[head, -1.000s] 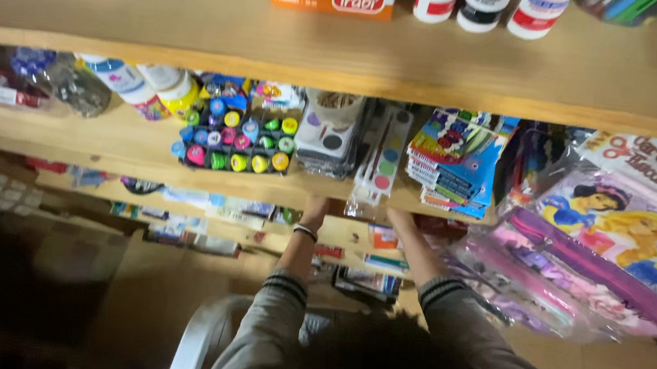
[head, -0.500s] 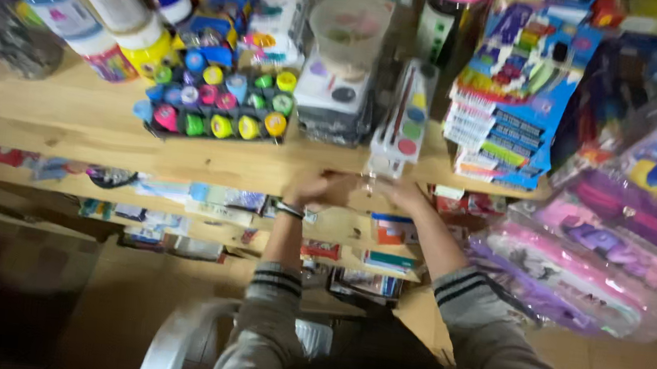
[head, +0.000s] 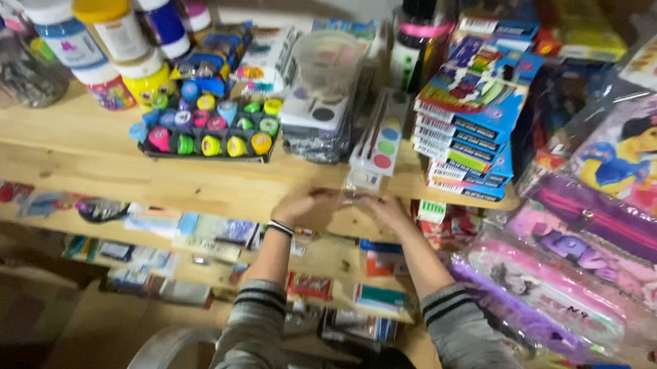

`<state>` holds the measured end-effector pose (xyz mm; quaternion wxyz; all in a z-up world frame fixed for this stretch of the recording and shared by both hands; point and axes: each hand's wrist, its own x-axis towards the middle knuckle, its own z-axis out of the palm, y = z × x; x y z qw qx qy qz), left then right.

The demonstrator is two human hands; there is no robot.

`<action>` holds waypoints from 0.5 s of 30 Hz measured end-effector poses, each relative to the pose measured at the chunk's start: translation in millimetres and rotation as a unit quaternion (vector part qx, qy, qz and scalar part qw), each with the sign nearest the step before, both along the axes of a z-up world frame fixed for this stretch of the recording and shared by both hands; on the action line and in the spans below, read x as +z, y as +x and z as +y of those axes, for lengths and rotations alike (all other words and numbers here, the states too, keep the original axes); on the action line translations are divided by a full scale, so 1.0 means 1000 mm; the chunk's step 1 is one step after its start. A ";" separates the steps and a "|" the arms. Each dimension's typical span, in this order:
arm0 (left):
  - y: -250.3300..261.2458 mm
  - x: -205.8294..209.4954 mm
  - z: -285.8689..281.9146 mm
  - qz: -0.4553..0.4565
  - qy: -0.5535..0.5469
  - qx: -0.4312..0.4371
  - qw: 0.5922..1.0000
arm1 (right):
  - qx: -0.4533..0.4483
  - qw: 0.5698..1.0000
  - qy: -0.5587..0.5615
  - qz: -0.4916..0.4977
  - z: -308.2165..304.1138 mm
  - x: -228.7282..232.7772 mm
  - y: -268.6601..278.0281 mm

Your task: The person takes a pack of markers from a shelf, carries it while moving a small step ladder, writes in a notebook, and then returns the markers to the shelf.

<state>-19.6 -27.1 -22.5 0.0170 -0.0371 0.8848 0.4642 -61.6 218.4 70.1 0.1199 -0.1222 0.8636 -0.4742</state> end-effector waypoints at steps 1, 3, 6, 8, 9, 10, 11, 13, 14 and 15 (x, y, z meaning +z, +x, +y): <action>0.018 0.050 0.013 -0.008 -0.037 -0.016 0.999 | 0.005 1.000 -0.020 -0.009 0.002 -0.008 -0.003; 0.036 0.109 0.030 -0.016 -0.074 -0.031 0.997 | 0.011 0.999 -0.039 -0.017 0.014 -0.009 -0.005; 0.061 0.165 0.046 -0.008 -0.013 -0.029 0.999 | -0.001 0.999 -0.040 -0.016 0.011 0.001 0.006; 0.093 0.242 0.075 -0.082 -0.095 -0.009 0.992 | -0.007 0.999 -0.042 -0.016 0.008 -0.006 -0.001; 0.065 0.189 0.057 -0.083 -0.095 -0.008 0.992 | -0.011 0.999 -0.044 -0.016 0.009 -0.004 0.000; 0.044 0.143 0.039 -0.124 -0.145 0.021 0.981 | -0.015 0.999 -0.046 -0.016 0.008 0.002 0.001; 0.022 0.103 0.023 -0.166 -0.194 0.048 0.966 | -0.021 0.998 -0.048 -0.017 0.007 0.009 0.003; -0.001 0.063 0.004 -0.184 -0.188 0.060 0.963 | -0.032 0.998 -0.051 -0.021 0.008 0.021 0.008; -0.013 0.042 -0.005 -0.199 -0.182 0.073 0.960 | -0.038 0.998 -0.052 -0.022 0.008 0.026 0.011; -0.001 0.068 0.006 -0.200 -0.182 0.071 0.960 | -0.045 0.997 -0.053 -0.022 0.010 0.028 0.011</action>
